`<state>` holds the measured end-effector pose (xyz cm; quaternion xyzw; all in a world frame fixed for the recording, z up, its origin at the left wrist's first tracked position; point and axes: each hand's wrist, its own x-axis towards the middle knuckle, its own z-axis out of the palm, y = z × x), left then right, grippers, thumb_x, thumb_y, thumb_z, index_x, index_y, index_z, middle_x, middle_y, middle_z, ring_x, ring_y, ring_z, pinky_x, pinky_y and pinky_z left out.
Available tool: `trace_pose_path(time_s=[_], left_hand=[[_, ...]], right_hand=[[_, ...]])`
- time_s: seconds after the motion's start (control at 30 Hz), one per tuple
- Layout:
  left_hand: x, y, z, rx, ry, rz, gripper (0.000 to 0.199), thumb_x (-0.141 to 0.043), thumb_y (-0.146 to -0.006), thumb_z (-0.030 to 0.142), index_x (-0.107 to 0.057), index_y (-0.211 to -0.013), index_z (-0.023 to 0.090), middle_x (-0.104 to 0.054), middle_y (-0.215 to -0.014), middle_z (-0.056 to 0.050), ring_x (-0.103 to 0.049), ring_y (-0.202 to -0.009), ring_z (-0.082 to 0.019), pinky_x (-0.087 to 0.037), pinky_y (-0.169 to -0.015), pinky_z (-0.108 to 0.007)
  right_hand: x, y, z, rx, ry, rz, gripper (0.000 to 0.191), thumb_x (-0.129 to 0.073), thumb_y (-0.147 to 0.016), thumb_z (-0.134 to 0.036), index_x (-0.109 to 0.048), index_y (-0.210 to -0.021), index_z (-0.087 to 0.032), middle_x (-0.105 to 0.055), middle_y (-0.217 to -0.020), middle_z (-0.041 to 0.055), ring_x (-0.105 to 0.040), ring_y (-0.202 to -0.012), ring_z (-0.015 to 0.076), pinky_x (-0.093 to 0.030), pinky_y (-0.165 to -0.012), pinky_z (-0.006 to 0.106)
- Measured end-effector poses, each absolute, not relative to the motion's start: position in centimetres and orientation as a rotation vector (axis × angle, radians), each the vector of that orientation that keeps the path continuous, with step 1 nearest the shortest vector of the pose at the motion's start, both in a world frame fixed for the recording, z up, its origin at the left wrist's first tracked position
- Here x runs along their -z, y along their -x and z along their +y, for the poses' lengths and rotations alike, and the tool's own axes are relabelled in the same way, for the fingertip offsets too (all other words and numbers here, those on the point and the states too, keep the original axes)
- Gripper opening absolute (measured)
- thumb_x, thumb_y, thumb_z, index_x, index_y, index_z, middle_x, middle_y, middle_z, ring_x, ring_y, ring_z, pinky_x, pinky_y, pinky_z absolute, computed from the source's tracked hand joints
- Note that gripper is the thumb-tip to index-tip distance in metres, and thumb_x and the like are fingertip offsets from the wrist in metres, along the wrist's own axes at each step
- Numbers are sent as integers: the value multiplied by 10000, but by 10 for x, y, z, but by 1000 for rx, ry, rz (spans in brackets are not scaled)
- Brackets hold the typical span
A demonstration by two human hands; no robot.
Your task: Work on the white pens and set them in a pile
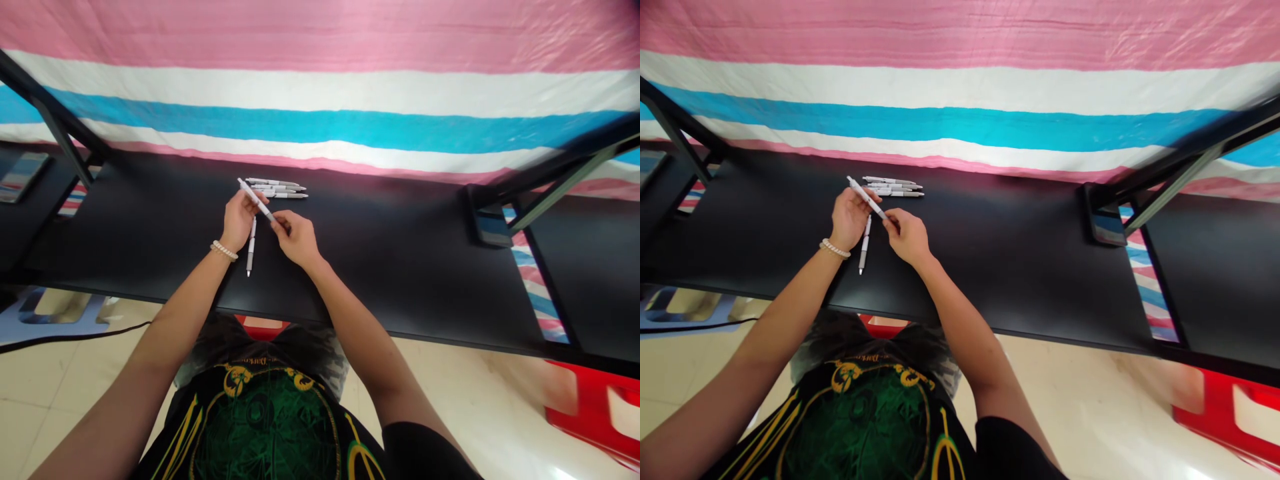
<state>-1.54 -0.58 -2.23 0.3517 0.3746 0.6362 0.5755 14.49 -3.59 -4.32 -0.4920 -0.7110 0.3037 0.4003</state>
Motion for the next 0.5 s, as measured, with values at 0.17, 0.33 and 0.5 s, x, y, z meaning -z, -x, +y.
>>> trace_pose_path(time_s=[0.17, 0.33, 0.5], left_hand=[[40, 20, -2, -1567, -1266, 1225, 53, -688, -833, 189, -721, -872, 174, -726, -935, -57, -687, -930, -169, -513, -879, -267], [43, 23, 0, -1540, -1296, 1401, 111, -637, -800, 78, -700, -805, 168, -695, -794, -19, -647, -746, -138, -494, -753, -237], [43, 22, -2, -1597, -1269, 1397, 102, -634, -801, 77, -676, -780, 167, -668, -759, -9, -618, -701, -126, -472, -718, -219]], right_hand=[[38, -154, -31, -554, 1423, -1681, 211, -525, -966, -261, -706, -1058, -204, -735, -1015, 84, -659, -875, 227, -506, -805, 344], [36, -154, -32, -542, 1511, -1708, 205, -539, -973, -273, -714, -1050, -201, -698, -1034, 94, -636, -855, 219, -499, -778, 335], [38, -152, -32, -535, 1514, -1779, 195, -554, -956, -227, -711, -1067, -199, -678, -1058, 95, -630, -887, 225, -494, -811, 348]])
